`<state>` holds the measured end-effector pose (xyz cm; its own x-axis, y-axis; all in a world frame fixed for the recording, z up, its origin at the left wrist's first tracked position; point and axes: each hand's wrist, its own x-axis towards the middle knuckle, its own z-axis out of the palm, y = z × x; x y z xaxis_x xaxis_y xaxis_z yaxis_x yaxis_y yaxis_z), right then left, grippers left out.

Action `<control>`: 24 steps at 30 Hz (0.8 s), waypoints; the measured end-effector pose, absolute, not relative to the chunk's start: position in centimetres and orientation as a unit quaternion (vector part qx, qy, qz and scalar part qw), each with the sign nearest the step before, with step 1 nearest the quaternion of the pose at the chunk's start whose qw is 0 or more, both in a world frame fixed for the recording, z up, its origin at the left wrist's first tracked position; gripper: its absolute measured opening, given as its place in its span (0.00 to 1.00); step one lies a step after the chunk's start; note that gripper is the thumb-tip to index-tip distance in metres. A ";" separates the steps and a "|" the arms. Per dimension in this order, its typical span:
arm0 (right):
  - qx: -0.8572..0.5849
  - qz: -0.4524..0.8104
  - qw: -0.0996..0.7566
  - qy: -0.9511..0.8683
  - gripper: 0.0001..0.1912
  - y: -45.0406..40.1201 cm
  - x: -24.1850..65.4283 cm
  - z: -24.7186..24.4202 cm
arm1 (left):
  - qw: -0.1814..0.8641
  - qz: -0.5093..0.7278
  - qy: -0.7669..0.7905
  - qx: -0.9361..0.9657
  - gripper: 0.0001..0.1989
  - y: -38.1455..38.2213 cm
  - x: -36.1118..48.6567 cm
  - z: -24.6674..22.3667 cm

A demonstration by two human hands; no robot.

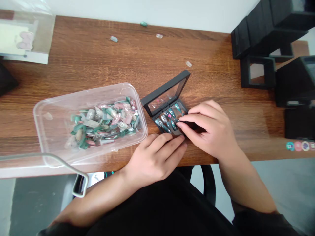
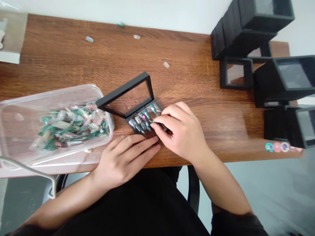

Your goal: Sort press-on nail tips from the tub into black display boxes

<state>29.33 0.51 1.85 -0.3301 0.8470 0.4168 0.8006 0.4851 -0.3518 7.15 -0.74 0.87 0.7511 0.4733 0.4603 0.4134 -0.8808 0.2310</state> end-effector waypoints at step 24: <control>-0.563 0.075 0.326 -0.756 0.05 0.1 30.0 2.3 | 0.061 0.261 0.240 0.933 0.12 -1.0 7.0 0.7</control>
